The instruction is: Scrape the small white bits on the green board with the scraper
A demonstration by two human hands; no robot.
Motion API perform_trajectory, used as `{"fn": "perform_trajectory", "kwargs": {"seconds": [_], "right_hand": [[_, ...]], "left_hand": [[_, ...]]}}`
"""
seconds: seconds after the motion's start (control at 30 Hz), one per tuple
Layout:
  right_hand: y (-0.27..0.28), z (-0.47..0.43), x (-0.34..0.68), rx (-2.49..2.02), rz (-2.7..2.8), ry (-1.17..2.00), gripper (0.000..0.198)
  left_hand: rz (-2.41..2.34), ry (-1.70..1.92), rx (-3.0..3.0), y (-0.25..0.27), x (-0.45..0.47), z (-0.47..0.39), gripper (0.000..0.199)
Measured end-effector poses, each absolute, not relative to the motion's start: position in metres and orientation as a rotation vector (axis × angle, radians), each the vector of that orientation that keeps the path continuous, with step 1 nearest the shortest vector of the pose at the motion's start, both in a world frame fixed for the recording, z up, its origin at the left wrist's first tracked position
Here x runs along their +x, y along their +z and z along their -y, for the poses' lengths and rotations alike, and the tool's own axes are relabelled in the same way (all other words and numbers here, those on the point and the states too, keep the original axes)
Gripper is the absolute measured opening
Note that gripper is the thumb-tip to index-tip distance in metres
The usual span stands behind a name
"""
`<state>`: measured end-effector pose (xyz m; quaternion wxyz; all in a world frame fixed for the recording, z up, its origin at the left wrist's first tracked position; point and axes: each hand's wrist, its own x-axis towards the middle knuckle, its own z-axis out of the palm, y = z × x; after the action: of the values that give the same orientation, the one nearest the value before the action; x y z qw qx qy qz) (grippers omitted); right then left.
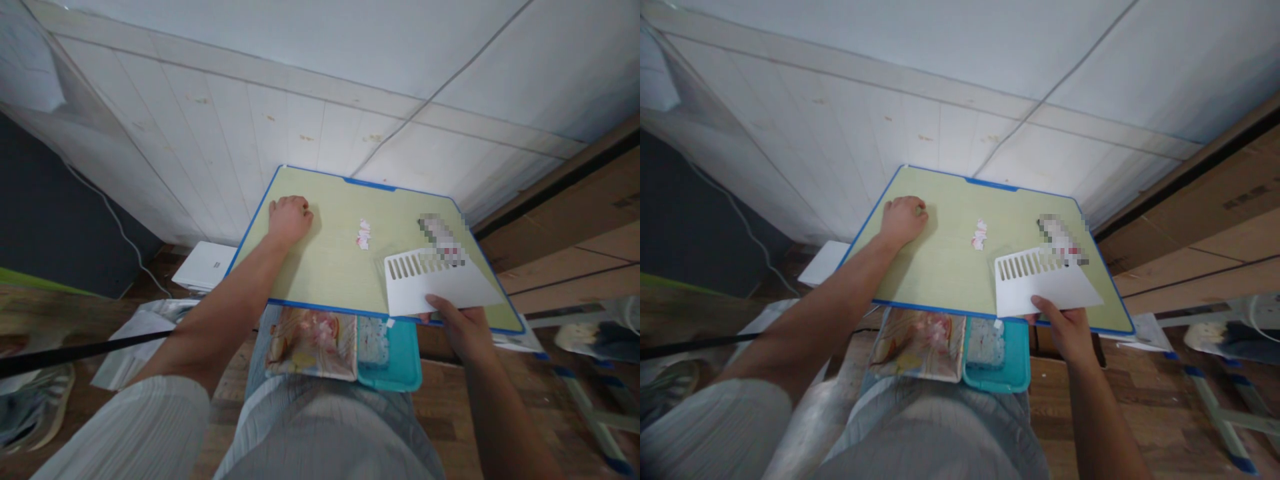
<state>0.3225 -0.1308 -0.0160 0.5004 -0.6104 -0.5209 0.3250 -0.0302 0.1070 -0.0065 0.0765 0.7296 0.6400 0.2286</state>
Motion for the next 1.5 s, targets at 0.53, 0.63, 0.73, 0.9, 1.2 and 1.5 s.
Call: {"fn": "perform_trajectory", "kwargs": {"seconds": [0.53, 0.63, 0.73, 0.9, 1.2, 1.5], "right_hand": [[-0.024, 0.128, 0.325, -1.497, 1.155, 0.763, 0.04], [-0.026, 0.114, 0.317, -1.555, 1.053, 0.617, 0.043], [-0.024, 0.09, 0.296, -1.54, 0.941, 0.497, 0.047], [-0.02, 0.045, 0.258, -1.456, 0.95, 0.522, 0.051], [-0.026, 0.036, 0.26, -1.48, 0.945, 0.482, 0.055], [-0.026, 0.048, 0.268, -1.497, 0.924, 0.482, 0.053]], "left_hand": [[-1.898, 0.724, 2.193, -0.011, -0.03, -0.106, 0.036], [-1.903, 0.721, 2.199, -0.011, -0.031, -0.108, 0.035], [-1.91, 0.724, 2.196, -0.012, -0.032, -0.11, 0.033], [-1.895, 0.769, 2.188, -0.013, -0.034, -0.111, 0.033], [-1.909, 0.744, 2.168, -0.01, -0.033, -0.11, 0.031], [-1.934, 0.73, 2.189, -0.012, -0.033, -0.112, 0.03]]}}
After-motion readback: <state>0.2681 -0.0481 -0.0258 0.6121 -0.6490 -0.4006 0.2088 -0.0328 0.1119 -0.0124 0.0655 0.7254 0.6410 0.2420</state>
